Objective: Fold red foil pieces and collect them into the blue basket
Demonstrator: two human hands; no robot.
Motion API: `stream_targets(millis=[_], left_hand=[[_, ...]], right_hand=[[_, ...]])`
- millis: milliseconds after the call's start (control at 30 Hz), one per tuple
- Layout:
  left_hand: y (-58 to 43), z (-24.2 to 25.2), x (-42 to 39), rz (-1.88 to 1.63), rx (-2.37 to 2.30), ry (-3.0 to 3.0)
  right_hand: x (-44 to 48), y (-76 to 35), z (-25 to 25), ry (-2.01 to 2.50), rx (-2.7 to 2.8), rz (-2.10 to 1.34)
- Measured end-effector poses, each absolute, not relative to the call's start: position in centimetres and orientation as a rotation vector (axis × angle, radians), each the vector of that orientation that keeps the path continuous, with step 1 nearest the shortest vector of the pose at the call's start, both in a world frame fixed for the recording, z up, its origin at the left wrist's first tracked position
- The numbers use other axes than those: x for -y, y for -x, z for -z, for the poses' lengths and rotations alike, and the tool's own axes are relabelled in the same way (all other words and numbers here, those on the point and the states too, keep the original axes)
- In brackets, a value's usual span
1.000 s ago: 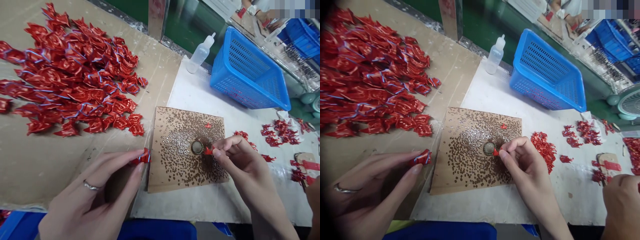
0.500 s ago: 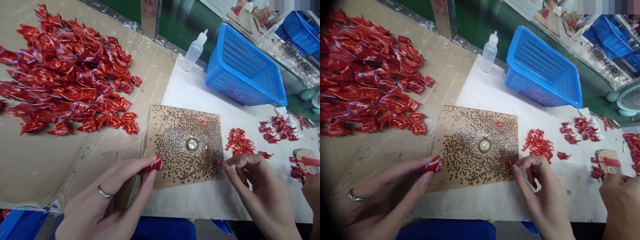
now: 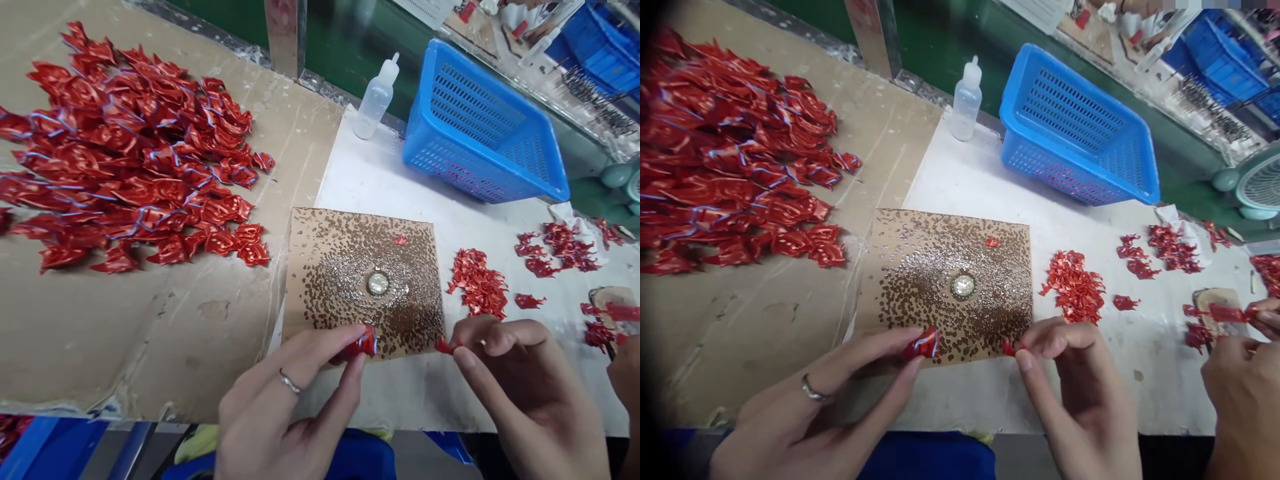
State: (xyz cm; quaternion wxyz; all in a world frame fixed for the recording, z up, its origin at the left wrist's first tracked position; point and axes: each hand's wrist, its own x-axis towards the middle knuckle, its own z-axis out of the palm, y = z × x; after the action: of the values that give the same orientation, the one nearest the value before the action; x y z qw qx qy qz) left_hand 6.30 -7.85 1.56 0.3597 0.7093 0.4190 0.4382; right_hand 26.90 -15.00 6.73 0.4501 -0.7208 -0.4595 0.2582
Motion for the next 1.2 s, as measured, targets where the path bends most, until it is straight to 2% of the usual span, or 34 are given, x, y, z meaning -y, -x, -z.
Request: stream_targets(millis=[233, 433, 767, 1000, 1200], left_hand=[[-7.6, -2.4, 8.9, -1.052, -1.166, -1.72], [-7.5, -2.3, 8.6, -1.041, -1.164, -1.744], [-7.6, -2.9, 8.7, -1.101, -1.132, -1.72], [-7.8, -2.7, 8.4, -1.104, -1.084, -1.721], [-7.6, -2.4, 8.4, -1.001, -0.996, -1.937]], right_hand=[[13.8, -23.4, -6.4, 1.597, 1.068, -0.893], [13.4, -22.9, -5.7, 1.575, 0.995, -0.953], [13.4, -22.3, -6.0, 1.625, 1.001, -0.888], [13.0, -22.2, -6.0, 1.635, 0.926, -0.984], [14.0, -23.7, -5.5, 1.665, 0.974, -0.827]])
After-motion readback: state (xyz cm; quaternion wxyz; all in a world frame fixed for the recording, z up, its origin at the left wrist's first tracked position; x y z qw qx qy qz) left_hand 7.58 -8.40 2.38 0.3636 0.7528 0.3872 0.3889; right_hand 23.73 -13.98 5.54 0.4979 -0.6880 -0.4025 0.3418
